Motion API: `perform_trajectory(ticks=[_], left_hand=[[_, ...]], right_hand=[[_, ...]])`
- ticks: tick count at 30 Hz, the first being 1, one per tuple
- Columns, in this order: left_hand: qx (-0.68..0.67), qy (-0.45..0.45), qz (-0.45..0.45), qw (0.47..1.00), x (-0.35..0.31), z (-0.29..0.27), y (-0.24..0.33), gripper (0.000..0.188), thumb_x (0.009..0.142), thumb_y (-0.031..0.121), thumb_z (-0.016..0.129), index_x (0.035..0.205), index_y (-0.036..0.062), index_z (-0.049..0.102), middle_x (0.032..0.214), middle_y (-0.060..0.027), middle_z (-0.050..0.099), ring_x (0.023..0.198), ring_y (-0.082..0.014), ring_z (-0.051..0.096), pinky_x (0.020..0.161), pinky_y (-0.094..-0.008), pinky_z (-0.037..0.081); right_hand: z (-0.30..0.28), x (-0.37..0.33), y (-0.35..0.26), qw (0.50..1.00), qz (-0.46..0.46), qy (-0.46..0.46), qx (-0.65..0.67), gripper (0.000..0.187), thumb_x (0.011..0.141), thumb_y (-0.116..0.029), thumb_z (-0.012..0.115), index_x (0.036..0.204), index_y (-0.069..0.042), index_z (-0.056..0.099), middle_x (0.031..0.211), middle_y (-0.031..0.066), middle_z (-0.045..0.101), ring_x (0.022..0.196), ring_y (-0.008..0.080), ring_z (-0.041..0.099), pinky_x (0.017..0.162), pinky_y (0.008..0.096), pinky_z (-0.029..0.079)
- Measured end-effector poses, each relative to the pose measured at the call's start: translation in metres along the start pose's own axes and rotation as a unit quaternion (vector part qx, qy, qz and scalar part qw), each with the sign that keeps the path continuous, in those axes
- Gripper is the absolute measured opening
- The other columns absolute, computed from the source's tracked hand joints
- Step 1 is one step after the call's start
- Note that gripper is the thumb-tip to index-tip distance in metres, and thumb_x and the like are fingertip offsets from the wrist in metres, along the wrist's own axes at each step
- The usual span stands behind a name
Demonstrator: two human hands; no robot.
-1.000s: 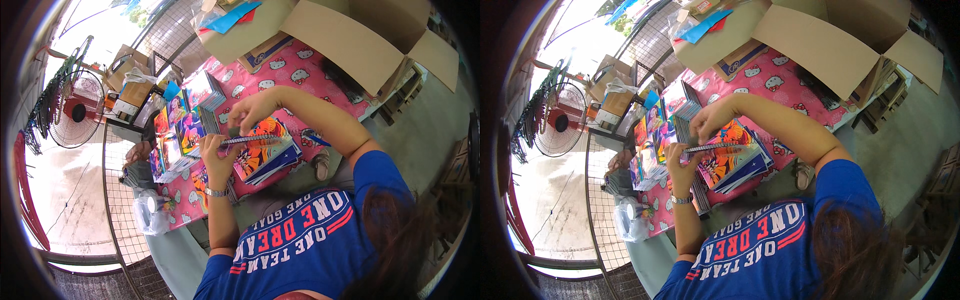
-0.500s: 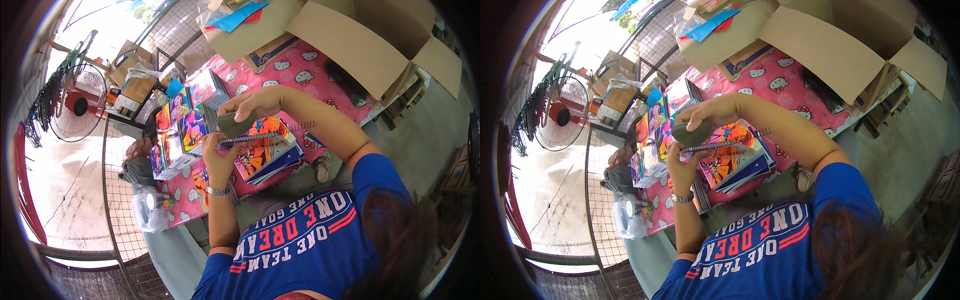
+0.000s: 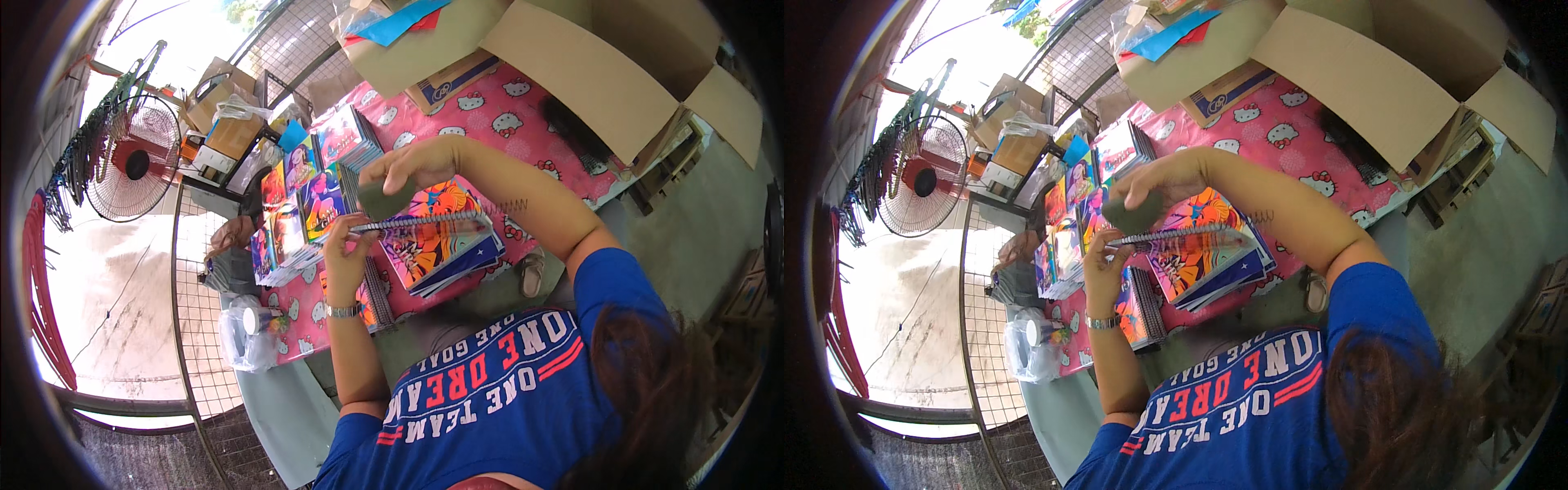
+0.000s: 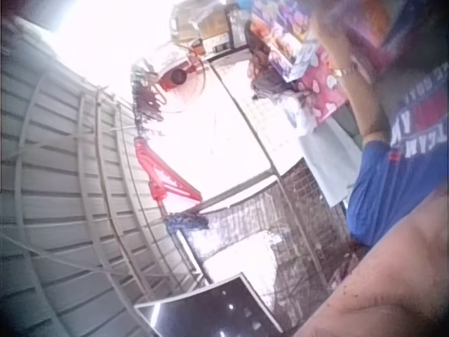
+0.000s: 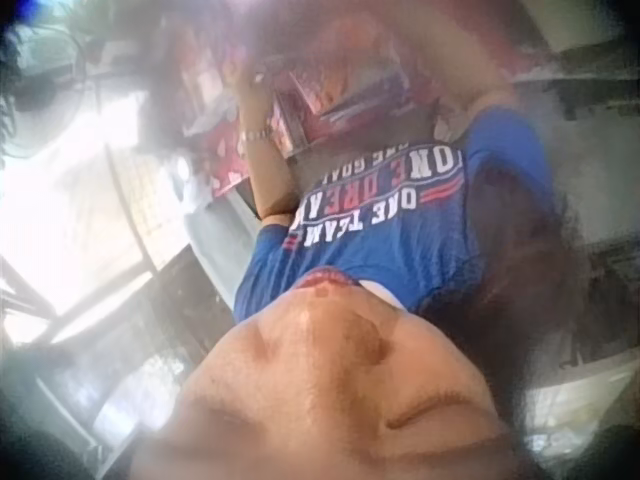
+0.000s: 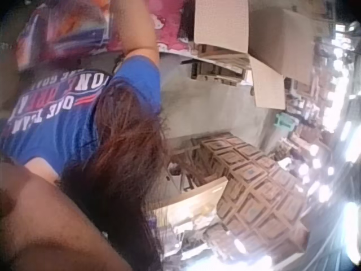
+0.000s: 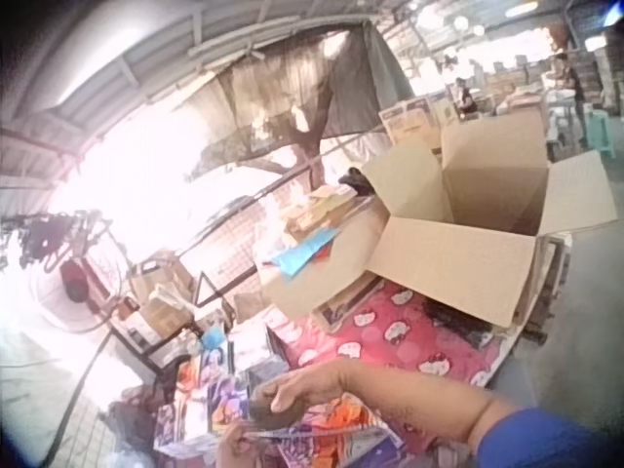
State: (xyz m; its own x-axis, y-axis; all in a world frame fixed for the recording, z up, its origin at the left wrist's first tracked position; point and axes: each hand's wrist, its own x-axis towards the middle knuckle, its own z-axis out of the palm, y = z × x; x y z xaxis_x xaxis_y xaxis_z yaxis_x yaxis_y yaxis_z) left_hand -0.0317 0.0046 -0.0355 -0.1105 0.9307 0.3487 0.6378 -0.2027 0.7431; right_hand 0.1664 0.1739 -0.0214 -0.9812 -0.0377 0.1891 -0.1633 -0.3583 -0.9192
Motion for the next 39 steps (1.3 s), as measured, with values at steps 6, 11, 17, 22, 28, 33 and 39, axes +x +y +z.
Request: perform_trajectory(ticks=[6,11,17,22,28,33,39], left_hand=[[-0.107,-0.019,-0.067,0.992,0.003,0.003,-0.022,0.026,0.081,-0.003,0.074,0.103,0.0013,0.06,0.089,0.0003,0.063,0.067,-0.0031,0.051,0.06,-0.0192,0.042],[-0.102,-0.014,-0.071,0.992,0.006,0.006,-0.007,0.026,0.082,-0.004,0.074,0.103,0.001,0.059,0.083,0.0007,0.064,0.068,-0.0024,0.053,0.058,-0.0183,0.042],[-0.131,-0.011,-0.083,0.988,0.004,0.005,-0.008,0.02,0.086,-0.004,0.07,0.104,-0.0003,0.06,0.085,-0.0021,0.066,0.069,-0.0053,0.06,0.06,-0.0191,0.047],[-0.121,0.059,-0.09,0.987,0.006,0.013,0.002,0.022,0.09,0.0,0.066,0.112,-0.0028,0.061,0.087,-0.0059,0.067,0.07,-0.0086,0.063,0.061,-0.0219,0.053],[-0.183,0.183,-0.071,0.963,-0.011,0.032,0.006,0.017,0.095,0.004,0.061,0.109,-0.0051,0.063,0.089,-0.0072,0.068,0.067,-0.0091,0.063,0.054,-0.0217,0.054],[-0.168,0.202,-0.098,0.96,-0.007,0.033,-0.016,0.02,0.097,0.015,0.063,0.107,-0.0019,0.064,0.078,-0.0017,0.059,0.062,-0.0075,0.061,0.049,-0.0226,0.054],[-0.15,0.226,-0.034,0.962,-0.007,0.044,-0.01,0.017,0.094,0.01,0.067,0.105,-0.0023,0.065,0.077,-0.0033,0.063,0.058,-0.0065,0.06,0.048,-0.0202,0.051]], right_hand=[[0.002,0.005,-0.003,0.998,0.015,0.017,-0.064,0.043,0.085,-0.028,0.069,0.119,-0.003,0.058,0.102,0.0002,0.059,0.09,0.0082,0.056,0.078,0.0267,0.047],[0.008,0.006,-0.005,0.996,-0.002,0.034,-0.084,0.035,0.086,-0.027,0.071,0.11,-0.002,0.063,0.089,-0.0009,0.063,0.083,0.0072,0.057,0.071,0.0239,0.045],[-0.028,0.01,0.011,0.924,0.095,0.155,-0.336,0.046,0.081,-0.04,0.075,0.108,-0.004,0.066,0.088,0.0019,0.064,0.083,0.0117,0.06,0.074,0.0261,0.048],[-0.108,-0.071,0.097,0.615,0.236,0.482,-0.578,0.057,0.077,-0.049,0.075,0.119,-0.012,0.065,0.103,0.0126,0.067,0.101,0.0303,0.063,0.087,0.0426,0.051],[-0.018,-0.162,0.207,0.524,0.23,0.532,-0.624,0.074,0.086,-0.052,0.063,0.145,-0.012,0.04,0.153,0.0156,0.033,0.142,0.0422,0.026,0.113,0.0567,0.027],[0.047,-0.195,0.239,0.53,0.284,0.481,-0.638,0.065,0.085,-0.035,0.068,0.139,-0.009,0.047,0.14,0.0132,0.047,0.128,0.0383,0.043,0.107,0.0512,0.034],[0.071,-0.12,0.139,0.553,-0.075,0.592,-0.582,0.047,0.082,-0.019,0.072,0.125,-0.004,0.06,0.117,0.0121,0.061,0.113,0.0317,0.054,0.099,0.0433,0.041]])
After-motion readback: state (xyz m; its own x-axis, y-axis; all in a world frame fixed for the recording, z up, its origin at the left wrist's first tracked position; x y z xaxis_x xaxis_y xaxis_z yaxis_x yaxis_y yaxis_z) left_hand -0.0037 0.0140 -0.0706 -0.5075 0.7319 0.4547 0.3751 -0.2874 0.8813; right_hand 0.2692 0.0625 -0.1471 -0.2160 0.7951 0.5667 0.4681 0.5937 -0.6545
